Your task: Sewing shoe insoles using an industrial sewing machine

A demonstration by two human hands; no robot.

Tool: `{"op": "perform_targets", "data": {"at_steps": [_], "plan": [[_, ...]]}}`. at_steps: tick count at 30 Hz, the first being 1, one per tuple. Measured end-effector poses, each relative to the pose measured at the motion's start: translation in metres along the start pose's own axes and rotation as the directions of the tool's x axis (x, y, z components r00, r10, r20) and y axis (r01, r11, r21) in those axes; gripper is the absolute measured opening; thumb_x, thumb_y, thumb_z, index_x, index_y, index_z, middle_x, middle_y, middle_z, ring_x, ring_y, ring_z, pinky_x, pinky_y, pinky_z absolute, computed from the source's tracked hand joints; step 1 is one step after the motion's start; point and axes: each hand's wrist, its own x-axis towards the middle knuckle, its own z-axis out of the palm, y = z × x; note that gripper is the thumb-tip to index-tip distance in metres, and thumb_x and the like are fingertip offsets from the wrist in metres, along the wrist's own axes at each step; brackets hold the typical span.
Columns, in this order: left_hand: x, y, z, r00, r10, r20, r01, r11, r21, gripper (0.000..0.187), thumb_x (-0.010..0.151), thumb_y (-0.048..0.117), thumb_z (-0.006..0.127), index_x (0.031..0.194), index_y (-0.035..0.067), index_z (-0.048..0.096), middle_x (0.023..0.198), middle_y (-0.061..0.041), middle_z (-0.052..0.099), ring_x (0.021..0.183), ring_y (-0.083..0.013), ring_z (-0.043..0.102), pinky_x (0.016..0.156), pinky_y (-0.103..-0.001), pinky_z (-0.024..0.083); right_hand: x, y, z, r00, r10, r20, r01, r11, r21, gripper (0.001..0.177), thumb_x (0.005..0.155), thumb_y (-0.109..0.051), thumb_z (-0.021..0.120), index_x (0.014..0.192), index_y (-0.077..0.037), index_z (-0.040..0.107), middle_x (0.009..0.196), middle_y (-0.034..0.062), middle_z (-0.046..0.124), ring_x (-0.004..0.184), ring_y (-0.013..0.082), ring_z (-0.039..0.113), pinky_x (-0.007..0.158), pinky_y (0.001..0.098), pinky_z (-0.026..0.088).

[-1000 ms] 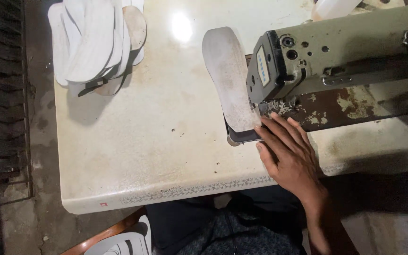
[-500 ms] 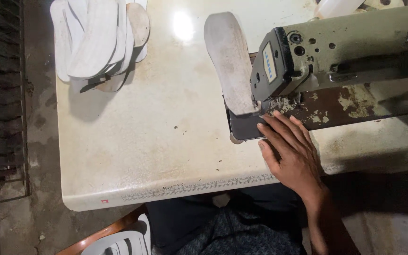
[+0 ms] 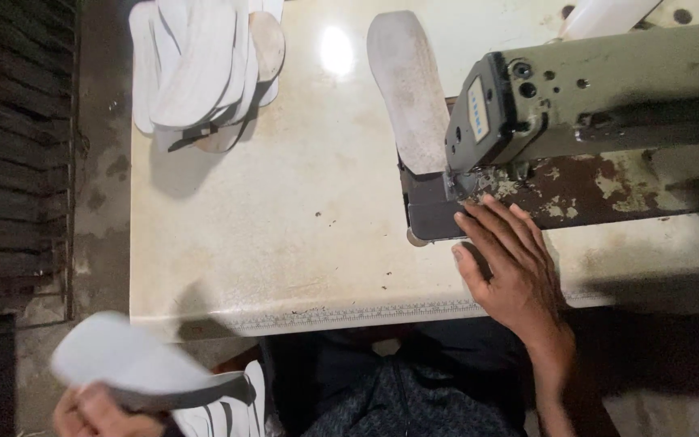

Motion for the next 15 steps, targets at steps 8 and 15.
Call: {"op": "perform_targets", "data": {"at_steps": [8,15], "plan": [[-0.086,0.195,0.091,0.478,-0.296,0.827,0.372,0.921,0.115,0.058,0.098,0.045,0.054,0.154,0.041,0.041,0.100,0.002,0.073,0.051,-0.0129,0.059,0.040,-0.027,0.034,-0.023,-0.028,0.012,0.995,-0.092,-0.024,0.094,0.990,0.101,0.063,0.093,-0.030,0.077,0.146,-0.009,0.051,0.154,0.0126,0.054,0.143,0.0317,0.052,0.121,0.0485,0.043],[-0.136,0.282,0.110,0.091,0.407,0.909,0.011,0.912,-0.409,0.059,0.104,0.037,0.046,0.156,0.011,0.033,0.156,-0.016,0.048,0.114,-0.0410,0.070,0.078,-0.044,0.065,-0.049,-0.031,0.007,0.995,0.007,0.102,-0.023,0.988,0.155,0.090,0.078,-0.008,0.076,0.159,-0.016,0.038,0.169,0.0198,0.030,0.152,0.0433,0.041,0.116,0.0524,0.044]]}}
